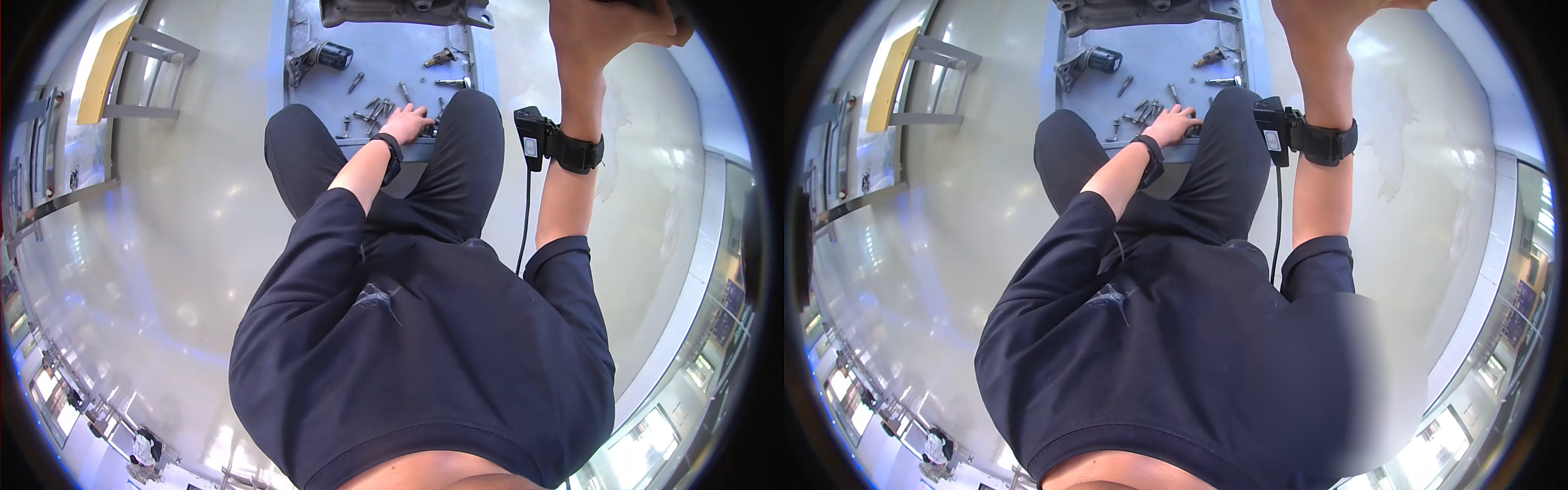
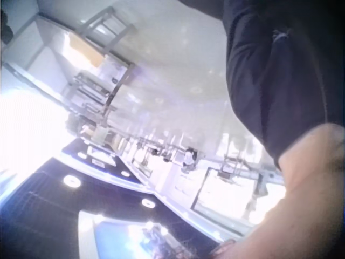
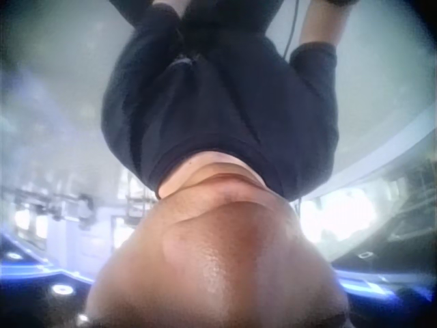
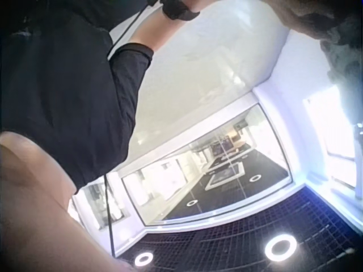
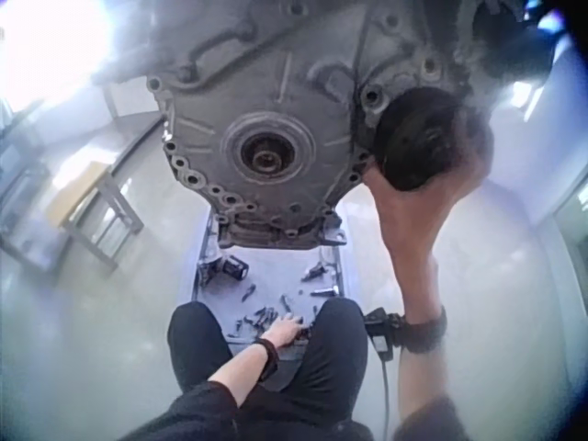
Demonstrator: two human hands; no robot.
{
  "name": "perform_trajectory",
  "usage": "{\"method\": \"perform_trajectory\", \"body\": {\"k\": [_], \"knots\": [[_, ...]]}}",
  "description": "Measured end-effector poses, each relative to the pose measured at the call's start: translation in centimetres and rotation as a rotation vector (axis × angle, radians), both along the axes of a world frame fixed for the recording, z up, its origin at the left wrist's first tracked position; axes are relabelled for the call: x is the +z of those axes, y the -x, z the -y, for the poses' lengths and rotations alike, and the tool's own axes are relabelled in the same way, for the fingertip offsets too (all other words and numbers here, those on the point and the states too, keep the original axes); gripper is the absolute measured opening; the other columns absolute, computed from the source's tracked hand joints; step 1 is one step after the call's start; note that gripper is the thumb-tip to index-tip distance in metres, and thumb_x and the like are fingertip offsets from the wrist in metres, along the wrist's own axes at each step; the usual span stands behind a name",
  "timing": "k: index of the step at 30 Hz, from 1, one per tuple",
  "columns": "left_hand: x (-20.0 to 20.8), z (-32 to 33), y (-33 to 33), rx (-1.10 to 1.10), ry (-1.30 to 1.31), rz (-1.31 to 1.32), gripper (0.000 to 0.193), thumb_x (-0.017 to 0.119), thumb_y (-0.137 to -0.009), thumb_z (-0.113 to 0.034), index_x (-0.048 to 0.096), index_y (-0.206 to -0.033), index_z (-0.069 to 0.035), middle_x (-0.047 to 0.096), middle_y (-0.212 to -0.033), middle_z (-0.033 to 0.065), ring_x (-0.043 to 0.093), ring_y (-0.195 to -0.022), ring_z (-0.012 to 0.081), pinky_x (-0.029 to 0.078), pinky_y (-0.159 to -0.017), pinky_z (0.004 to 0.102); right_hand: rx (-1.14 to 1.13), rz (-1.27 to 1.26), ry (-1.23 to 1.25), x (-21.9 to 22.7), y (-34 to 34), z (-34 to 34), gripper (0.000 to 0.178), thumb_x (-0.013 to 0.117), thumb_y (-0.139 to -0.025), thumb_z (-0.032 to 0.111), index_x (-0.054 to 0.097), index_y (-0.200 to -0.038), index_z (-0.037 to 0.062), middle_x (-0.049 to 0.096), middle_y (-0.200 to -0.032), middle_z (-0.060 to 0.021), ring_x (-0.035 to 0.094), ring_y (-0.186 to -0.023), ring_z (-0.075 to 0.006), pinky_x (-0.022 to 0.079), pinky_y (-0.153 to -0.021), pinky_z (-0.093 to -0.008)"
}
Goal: Replacing a pulley on an engine block.
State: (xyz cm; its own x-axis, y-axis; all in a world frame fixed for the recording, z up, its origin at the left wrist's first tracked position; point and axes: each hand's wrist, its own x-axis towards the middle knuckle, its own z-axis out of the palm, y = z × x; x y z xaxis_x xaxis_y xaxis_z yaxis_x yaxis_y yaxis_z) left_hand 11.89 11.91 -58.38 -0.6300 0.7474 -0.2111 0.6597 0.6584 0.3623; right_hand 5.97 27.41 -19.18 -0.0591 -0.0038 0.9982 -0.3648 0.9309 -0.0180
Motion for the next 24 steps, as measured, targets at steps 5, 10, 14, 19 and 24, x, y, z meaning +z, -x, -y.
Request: {"method": "perform_trajectory", "body": {"k": [5, 10, 14, 19, 24], "knots": [[-0.7, 0.2, -0.4, 0.156, 0.024, -0.013, 0.043, 0.065, -0.082, -0.008, 0.062, -0.123, -0.016, 0.056, -0.123, 0.0078, 0.053, -0.118, 0.0303, 0.049, -0.095, 0.0439, 0.021, -0.018, -0.026, 0.2, 0.1, 0.2, 0.101, 0.083, -0.059, 0.013, 0.031, -0.145, 0.0046, 0.023, -0.148, -0.0232, 0.02, -0.14, -0.0432, 0.019, -0.116, -0.0541], [-0.9, 1.2, -0.3, 0.186, 0.017, 0.037, 0.024, 0.06, -0.085, -0.008, 0.069, -0.107, -0.008, 0.059, -0.117, 0.01, 0.056, -0.116, 0.0309, 0.052, -0.093, 0.0433, 0.024, 0.011, 0.002, 0.4, -0.3, 0.3, 0.098, 0.081, -0.06, 0.01, 0.032, -0.144, 0.0057, 0.024, -0.148, -0.0231, 0.02, -0.141, -0.0432, 0.019, -0.117, -0.055], [0.0, 1.3, 0.4, 0.344, -0.089, 0.199, 0.022, 0.058, -0.082, -0.005, 0.066, -0.102, -0.002, 0.067, -0.103, 0.0225, 0.065, -0.101, 0.0391, 0.053, -0.087, 0.0474, 0.044, -0.027, -0.01, 0.1, 0.0, 0.0, 0.096, 0.081, -0.06, 0.01, 0.034, -0.144, 0.0054, 0.025, -0.148, -0.0229, 0.021, -0.141, -0.0432, 0.019, -0.116, -0.0544], [-0.4, 2.7, 0.8, 0.627, -0.336, 0.249, 0.026, 0.064, -0.08, -0.012, 0.064, -0.105, -0.002, 0.068, -0.094, 0.0253, 0.065, -0.097, 0.0409, 0.052, -0.086, 0.0462, -0.006, -0.024, -0.037, 0.1, 0.1, -0.3, 0.095, 0.081, -0.06, 0.011, 0.036, -0.143, 0.0046, 0.026, -0.148, -0.023, 0.021, -0.141, -0.0433, 0.02, -0.116, -0.0543], [-0.9, 3.6, -0.7, 0.576, -0.29, 0.276, 0.025, 0.061, -0.079, -0.01, 0.065, -0.102, 0.0, 0.069, -0.097, 0.0256, 0.065, -0.099, 0.0409, 0.052, -0.088, 0.0463, -0.017, 0.01, 0.006, 0.4, -0.3, 0.3, 0.095, 0.081, -0.059, 0.012, 0.036, -0.143, 0.0038, 0.026, -0.148, -0.0232, 0.022, -0.14, -0.0435, 0.02, -0.116, -0.054]]}}
